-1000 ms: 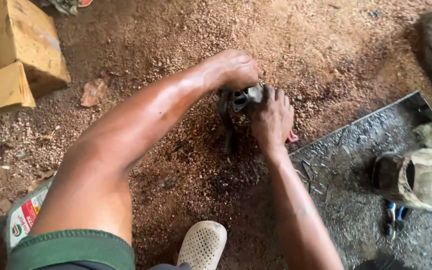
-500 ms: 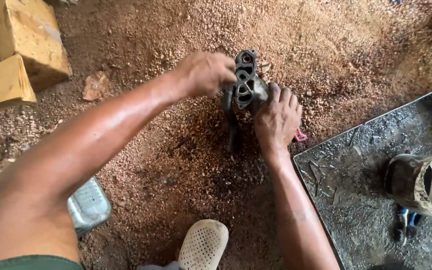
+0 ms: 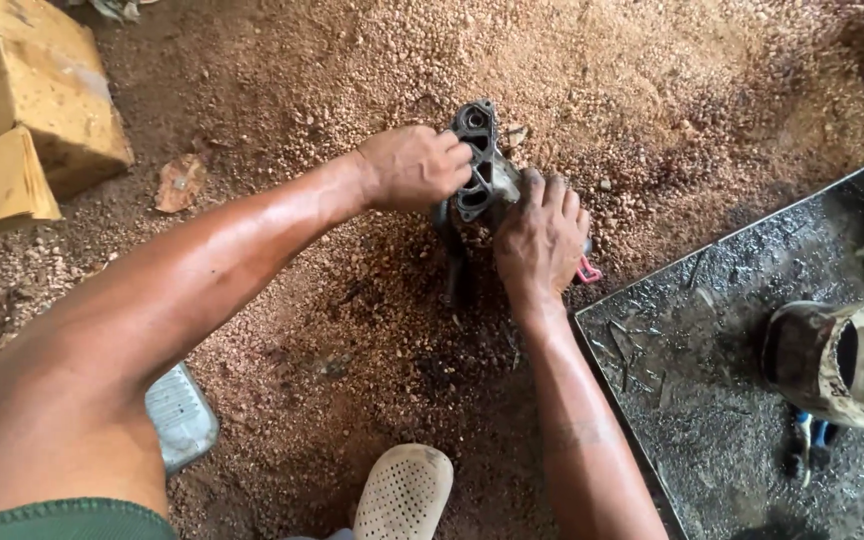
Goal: Dismantling and repairing an automotive component, likely an oil cooler assembly, in a workshop setting.
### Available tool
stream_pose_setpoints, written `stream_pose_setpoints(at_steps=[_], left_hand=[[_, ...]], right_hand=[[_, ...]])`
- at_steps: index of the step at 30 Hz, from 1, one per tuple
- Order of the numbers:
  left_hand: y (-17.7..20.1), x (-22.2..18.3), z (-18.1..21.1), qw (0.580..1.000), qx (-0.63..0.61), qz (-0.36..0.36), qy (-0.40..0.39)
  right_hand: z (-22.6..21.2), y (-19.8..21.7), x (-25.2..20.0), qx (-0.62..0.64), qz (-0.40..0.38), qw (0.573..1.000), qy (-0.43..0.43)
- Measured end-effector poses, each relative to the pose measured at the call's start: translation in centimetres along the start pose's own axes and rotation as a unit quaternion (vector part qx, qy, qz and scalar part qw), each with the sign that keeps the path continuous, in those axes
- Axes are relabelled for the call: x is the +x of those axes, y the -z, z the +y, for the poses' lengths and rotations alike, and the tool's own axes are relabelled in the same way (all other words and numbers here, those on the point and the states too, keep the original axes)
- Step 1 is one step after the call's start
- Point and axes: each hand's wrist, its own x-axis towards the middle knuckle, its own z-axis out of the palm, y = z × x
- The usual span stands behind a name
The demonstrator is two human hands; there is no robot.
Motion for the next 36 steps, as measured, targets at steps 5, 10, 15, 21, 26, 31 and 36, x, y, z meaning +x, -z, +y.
stream_pose_setpoints(at_steps=[5, 10, 15, 21, 26, 31, 36], left_hand=[[6.4, -0.2, 2.1, 0.927, -0.263, -0.223, 0.146], [7.9, -1.8, 6.6, 0.767, -0.475, -0.409, 0.134], [8.0, 0.0, 5.0, 0.651, -0.531, -0.145, 0.523], [7.8, 2.9, 3.0, 0.513, -0.546, -0.185, 0.636], [5.6, 3.9, 4.0, 0.55, -0.484, -0.198, 0.651], [6.1, 3.3, 6.3, 0.631, -0.435, -0.141, 0.627], [6.9, 2.6, 10.6, 0.659, -0.527, -0.105, 0.526]], right_hand=[[0.4, -1.0, -0.3, -0.01, 0.013, 1.0, 0.011], [0.3, -0.5, -0.1, 0.001, -0.046, 0.999, -0.019], [-0.1, -0.4, 0.1, -0.01, 0.005, 1.0, -0.001], [0.2, -1.1, -0.3, -0.004, -0.025, 1.0, -0.017], [0.1, -0.6, -0.1, 0.004, -0.028, 0.999, -0.02], [0.1, -0.8, -0.4, 0.003, 0.001, 1.0, -0.01], [0.0, -0.5, -0.1, 0.007, -0.013, 1.0, -0.019]])
